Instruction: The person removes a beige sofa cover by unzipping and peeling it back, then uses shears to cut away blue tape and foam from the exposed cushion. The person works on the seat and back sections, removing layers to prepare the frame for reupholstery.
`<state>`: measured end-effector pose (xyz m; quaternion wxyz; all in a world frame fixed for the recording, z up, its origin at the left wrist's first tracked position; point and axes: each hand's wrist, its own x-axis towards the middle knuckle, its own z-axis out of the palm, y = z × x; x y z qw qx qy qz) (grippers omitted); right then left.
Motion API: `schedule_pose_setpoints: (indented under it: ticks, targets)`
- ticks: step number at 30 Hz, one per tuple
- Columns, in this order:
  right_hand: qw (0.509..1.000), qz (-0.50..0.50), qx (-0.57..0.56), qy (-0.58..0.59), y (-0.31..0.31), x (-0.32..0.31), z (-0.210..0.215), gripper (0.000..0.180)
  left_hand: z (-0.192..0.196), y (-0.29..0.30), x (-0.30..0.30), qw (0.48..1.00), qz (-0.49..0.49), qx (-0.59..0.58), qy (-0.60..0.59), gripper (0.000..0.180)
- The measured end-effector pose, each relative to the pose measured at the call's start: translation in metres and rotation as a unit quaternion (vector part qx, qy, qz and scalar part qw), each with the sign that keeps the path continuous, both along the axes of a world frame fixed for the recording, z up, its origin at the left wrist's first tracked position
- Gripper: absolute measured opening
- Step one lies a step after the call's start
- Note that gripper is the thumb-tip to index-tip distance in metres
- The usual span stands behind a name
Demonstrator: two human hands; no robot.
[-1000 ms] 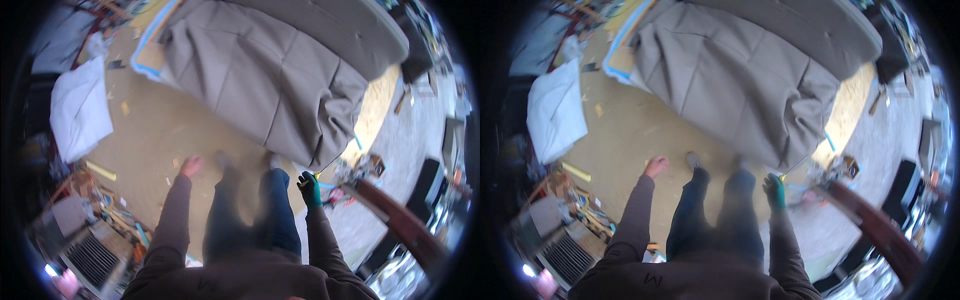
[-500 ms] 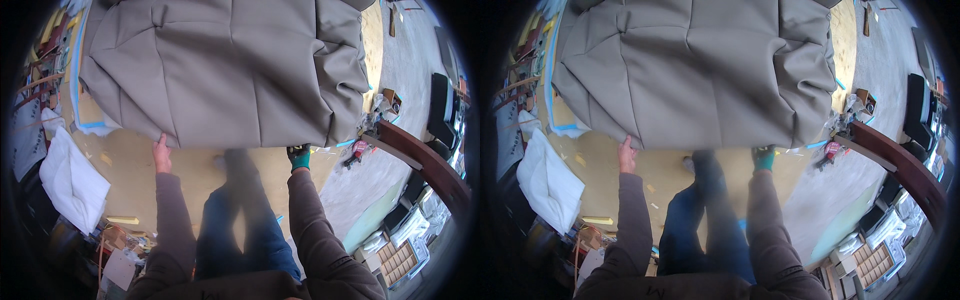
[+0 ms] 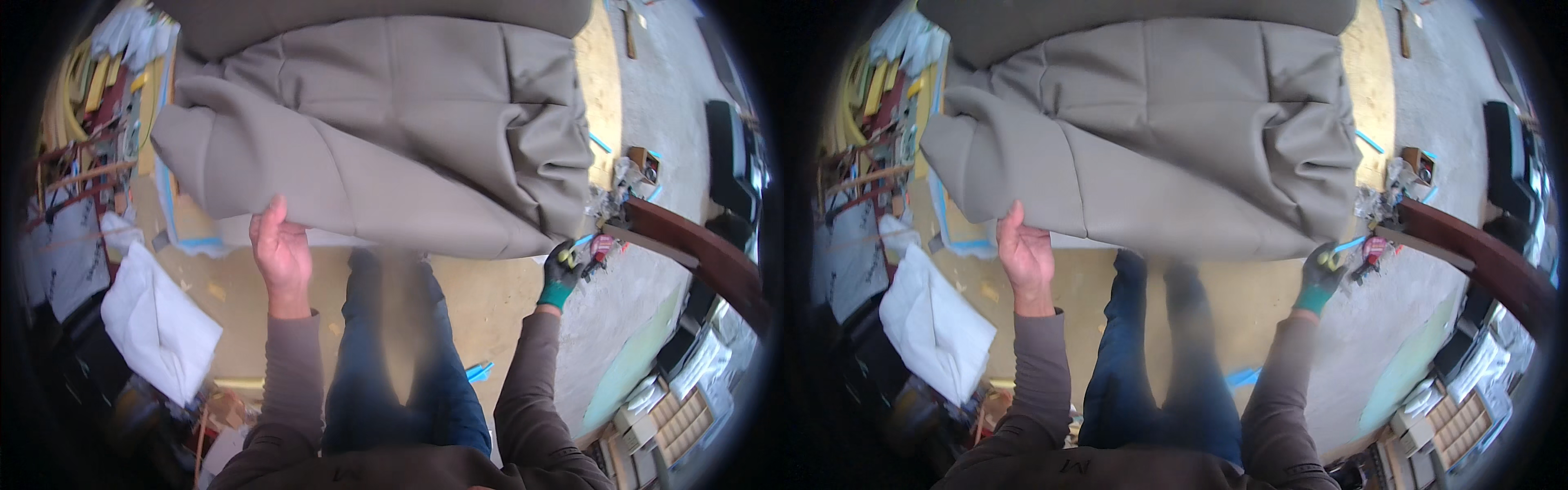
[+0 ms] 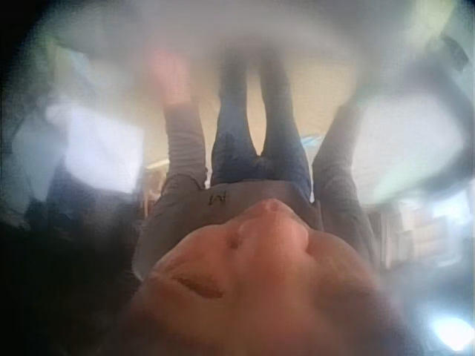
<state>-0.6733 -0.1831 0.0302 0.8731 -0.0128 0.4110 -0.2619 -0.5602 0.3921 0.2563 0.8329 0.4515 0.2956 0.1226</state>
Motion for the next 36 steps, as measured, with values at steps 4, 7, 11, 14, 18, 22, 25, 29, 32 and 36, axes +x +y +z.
schedule_pose_setpoints:
  ticks: [4,7,11,14,18,22,25,29,32,36]
  targets:
    - [0.949,0.269,-0.134,-0.097,-0.038,0.061,0.058,0.022,0.008,-0.012,0.056,0.995,-0.082,-0.026,-0.042,0.013]
    - [0.936,0.238,-0.251,0.063,-0.037,0.033,0.076,0.025,0.005,-0.008,0.068,0.985,-0.150,-0.053,-0.060,0.013]
    - [0.959,0.141,-0.139,0.205,0.005,-0.045,0.038,0.024,-0.006,0.004,0.049,0.990,-0.142,-0.004,0.009,0.020]
    - [0.934,0.166,-0.082,0.304,0.029,-0.066,-0.009,0.029,-0.009,0.021,0.022,0.988,-0.120,0.046,0.083,0.021]
    - [0.896,0.183,-0.178,0.363,0.008,-0.034,-0.078,0.037,-0.012,0.055,-0.013,0.970,-0.191,0.069,0.132,0.017]
    - [0.850,0.209,-0.202,0.439,-0.028,-0.020,-0.129,0.023,-0.030,0.074,-0.040,0.966,-0.179,0.088,0.167,0.026]
    - [0.836,0.192,-0.222,0.464,-0.035,-0.032,-0.123,0.015,-0.052,0.075,-0.048,0.959,-0.135,0.092,0.232,0.031]
    - [0.764,0.157,-0.360,0.513,-0.026,-0.016,-0.045,0.009,-0.075,0.072,-0.043,0.948,-0.171,0.090,0.254,0.029]
    - [0.628,0.126,-0.573,0.511,-0.031,0.044,0.036,0.019,-0.076,0.074,-0.044,0.957,-0.200,0.048,0.205,0.024]
    - [0.796,0.172,-0.510,0.278,-0.039,0.151,0.154,0.010,-0.037,0.093,0.008,0.980,0.028,0.063,0.185,0.016]
